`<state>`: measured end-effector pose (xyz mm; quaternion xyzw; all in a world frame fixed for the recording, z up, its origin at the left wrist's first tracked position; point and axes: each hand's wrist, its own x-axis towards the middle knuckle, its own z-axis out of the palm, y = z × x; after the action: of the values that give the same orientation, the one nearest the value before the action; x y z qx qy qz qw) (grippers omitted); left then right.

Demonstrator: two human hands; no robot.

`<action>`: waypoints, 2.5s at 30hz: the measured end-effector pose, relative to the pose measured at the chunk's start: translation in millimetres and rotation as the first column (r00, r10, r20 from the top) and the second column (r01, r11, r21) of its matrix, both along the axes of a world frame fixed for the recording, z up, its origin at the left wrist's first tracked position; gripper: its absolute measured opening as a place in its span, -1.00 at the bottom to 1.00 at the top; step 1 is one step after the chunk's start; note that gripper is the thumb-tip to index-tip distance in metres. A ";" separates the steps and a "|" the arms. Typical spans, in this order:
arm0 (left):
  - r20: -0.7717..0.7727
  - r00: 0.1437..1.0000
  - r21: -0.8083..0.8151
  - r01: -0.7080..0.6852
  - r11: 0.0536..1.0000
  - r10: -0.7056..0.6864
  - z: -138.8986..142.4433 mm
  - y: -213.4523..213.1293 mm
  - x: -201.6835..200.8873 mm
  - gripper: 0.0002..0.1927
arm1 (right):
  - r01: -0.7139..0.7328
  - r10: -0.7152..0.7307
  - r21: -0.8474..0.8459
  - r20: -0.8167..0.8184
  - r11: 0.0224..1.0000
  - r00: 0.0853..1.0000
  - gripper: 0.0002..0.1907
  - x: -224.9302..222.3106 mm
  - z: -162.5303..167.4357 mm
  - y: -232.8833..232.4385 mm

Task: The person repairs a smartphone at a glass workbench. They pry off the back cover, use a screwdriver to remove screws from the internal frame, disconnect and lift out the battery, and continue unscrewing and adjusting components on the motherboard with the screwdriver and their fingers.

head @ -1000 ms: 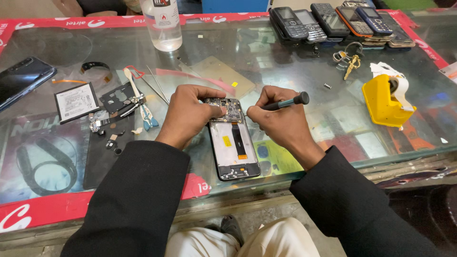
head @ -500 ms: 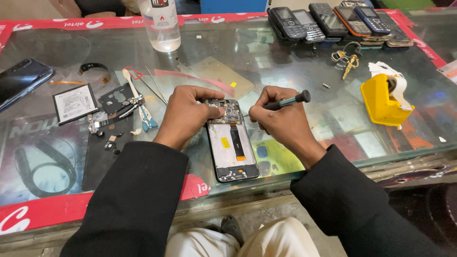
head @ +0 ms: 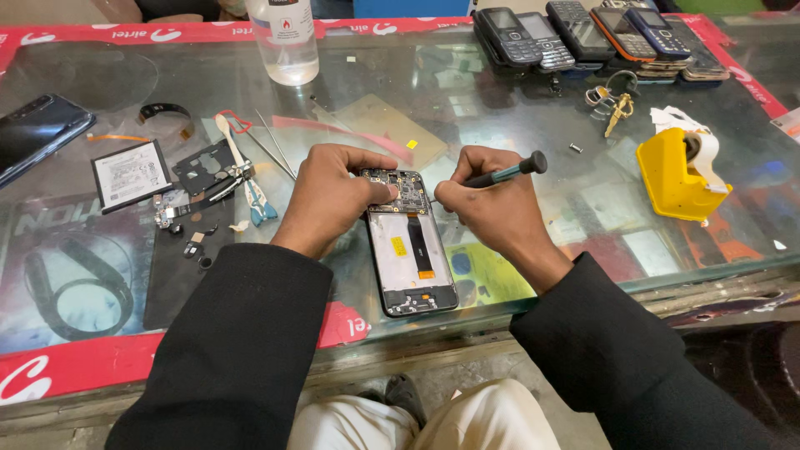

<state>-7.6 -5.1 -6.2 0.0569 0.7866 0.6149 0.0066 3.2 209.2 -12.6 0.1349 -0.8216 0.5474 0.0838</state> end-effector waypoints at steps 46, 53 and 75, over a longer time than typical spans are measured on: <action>0.052 0.983 0.421 0.139 0.896 -0.177 -1.1 -11.3 2.6 -0.61 | -0.229 0.323 -0.451 0.142 0.863 0.936 -0.74 -2.7 -3.7 10.7; -0.219 0.967 0.147 0.168 0.975 -0.134 -3.6 -6.1 3.8 -0.39 | -0.237 0.324 -0.442 0.133 0.865 0.937 -0.62 -10.0 -11.7 13.9; -0.571 0.818 -0.341 -0.167 0.925 -0.063 13.9 10.3 18.6 -0.51 | -0.102 0.169 -0.461 0.106 0.881 0.980 -0.72 -14.3 -19.4 18.0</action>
<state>11.0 5.2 7.7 0.2146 0.8561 0.4066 -0.2360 -11.1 227.3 -31.9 0.1292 -0.6636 0.7366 0.0154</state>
